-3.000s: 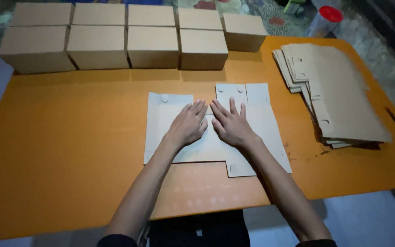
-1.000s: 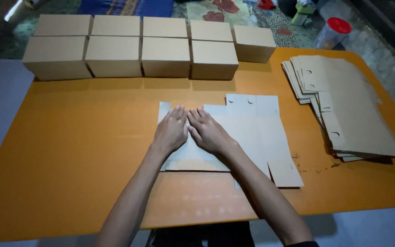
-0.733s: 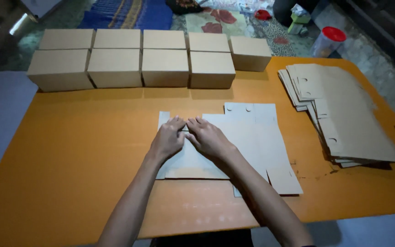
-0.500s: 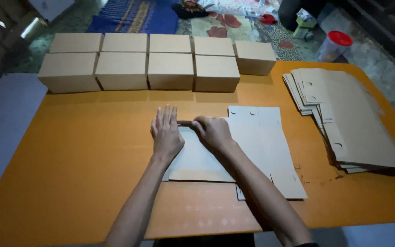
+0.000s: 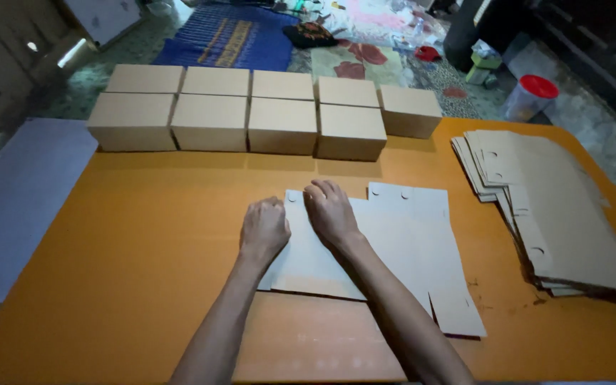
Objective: Assembling a cardboard box from a flat template by folding and tucking flaps.
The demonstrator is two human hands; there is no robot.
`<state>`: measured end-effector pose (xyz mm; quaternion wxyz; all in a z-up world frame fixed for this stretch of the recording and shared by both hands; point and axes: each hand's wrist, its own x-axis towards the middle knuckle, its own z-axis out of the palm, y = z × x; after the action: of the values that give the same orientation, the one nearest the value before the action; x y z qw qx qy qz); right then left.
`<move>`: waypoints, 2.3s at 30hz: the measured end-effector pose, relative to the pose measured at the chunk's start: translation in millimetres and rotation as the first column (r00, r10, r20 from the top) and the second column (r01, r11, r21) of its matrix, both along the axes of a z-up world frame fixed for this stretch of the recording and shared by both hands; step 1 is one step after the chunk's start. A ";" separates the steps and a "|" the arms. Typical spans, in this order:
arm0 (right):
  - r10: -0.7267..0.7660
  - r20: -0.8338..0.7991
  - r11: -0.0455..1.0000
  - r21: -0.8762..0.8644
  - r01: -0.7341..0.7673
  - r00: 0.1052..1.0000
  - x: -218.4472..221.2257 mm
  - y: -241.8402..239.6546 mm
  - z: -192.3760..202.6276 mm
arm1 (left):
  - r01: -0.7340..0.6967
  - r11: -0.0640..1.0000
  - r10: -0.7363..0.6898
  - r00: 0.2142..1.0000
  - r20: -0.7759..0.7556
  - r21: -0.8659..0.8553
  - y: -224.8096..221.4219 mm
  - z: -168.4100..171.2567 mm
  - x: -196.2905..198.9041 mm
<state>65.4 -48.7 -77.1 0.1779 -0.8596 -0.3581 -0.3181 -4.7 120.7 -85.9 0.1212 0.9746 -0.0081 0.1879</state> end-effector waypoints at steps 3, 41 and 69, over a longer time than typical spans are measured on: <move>0.319 -0.227 0.947 0.046 -0.317 0.920 -27.2 9.9 19.1 | -0.001 0.994 0.003 1.000 -0.017 0.109 -9.3 -1.7 -2.0; 0.139 -0.312 0.988 0.105 -0.111 0.940 -36.4 -5.8 29.1 | -0.010 0.998 0.013 0.998 -0.061 0.055 -18.1 19.4 -20.2; -0.071 -0.791 0.989 -0.135 -0.059 0.608 -152.2 -78.9 87.0 | 0.771 0.613 -0.431 0.510 -0.745 0.173 -172.9 89.4 -191.7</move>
<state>-86.8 -127.5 9.9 0.2530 -0.9233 -0.2618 0.1221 -196.4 -52.2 3.4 -0.0731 0.9019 -0.3647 -0.2195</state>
